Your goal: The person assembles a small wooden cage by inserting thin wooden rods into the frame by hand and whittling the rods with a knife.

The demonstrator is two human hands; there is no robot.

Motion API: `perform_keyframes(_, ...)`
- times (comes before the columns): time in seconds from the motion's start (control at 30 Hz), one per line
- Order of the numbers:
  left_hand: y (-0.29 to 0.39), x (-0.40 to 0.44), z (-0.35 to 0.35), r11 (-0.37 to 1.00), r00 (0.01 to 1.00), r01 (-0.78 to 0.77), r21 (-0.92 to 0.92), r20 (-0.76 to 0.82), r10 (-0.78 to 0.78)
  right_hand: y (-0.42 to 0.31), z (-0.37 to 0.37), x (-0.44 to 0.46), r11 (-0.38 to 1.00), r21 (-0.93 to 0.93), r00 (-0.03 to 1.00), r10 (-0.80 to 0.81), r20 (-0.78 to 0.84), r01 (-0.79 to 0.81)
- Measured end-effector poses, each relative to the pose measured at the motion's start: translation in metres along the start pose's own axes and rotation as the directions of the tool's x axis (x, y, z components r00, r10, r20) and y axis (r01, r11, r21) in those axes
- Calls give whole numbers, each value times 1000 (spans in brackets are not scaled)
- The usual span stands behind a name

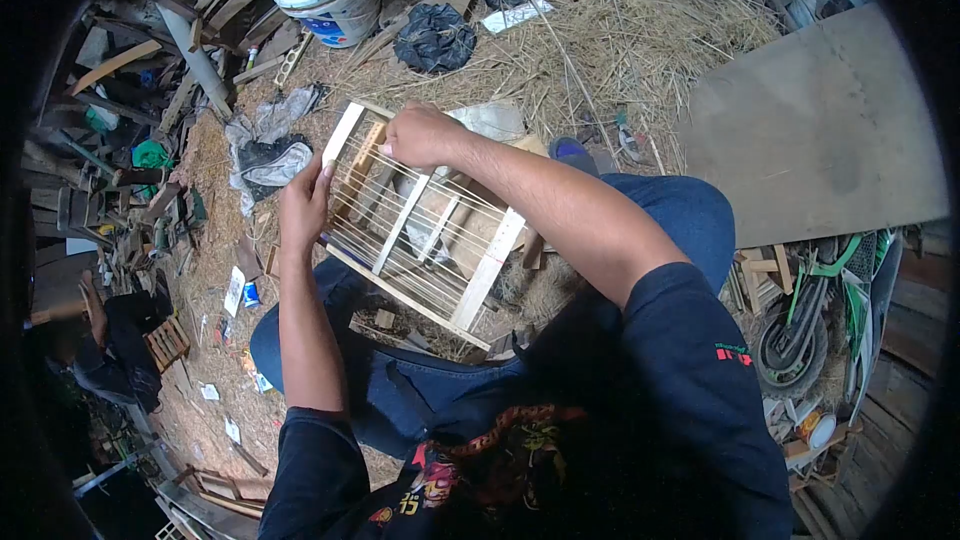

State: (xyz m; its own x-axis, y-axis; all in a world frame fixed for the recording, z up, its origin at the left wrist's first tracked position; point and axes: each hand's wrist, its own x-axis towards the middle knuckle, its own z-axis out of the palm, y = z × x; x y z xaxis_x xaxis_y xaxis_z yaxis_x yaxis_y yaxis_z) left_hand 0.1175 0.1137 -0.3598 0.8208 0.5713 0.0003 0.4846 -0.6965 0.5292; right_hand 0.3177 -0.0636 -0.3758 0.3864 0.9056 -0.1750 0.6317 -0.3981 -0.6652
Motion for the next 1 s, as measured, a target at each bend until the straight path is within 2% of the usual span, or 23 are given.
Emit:
perform_keyframes(0.07,-9,1,6,997,994,-79,-21,-80,77,-2,1,-1,999,44,999,32,-23,-31)
perform_keyframes(0.17,-14,2,8,996,992,-93,6,-89,94,-5,-1,0,998,42,999,38,-27,-37)
perform_keyframes(0.37,-12,1,6,999,996,-53,-13,-71,52,-2,6,9,999,49,997,1,-84,3)
perform_keyframes(0.47,-13,2,8,998,995,-62,-6,-75,61,-6,0,12,997,71,999,36,-9,-35)
perform_keyframes(0.63,-3,0,0,999,999,-26,-30,-35,25,-5,2,12,996,87,999,17,-36,-14)
perform_keyframes(0.8,-10,2,6,997,995,-67,-25,-73,65,-2,3,11,997,74,999,16,-49,-12)
perform_keyframes(0.87,-15,3,8,995,991,-96,-23,-97,93,-5,-1,7,995,89,999,51,-16,-49)
perform_keyframes(0.93,-8,2,4,999,998,-36,-2,-50,36,-5,-1,5,994,88,997,68,-21,-66)
perform_keyframes(1.0,-14,3,7,998,996,-60,-19,-65,58,-6,-1,3,993,87,996,85,-27,-83)
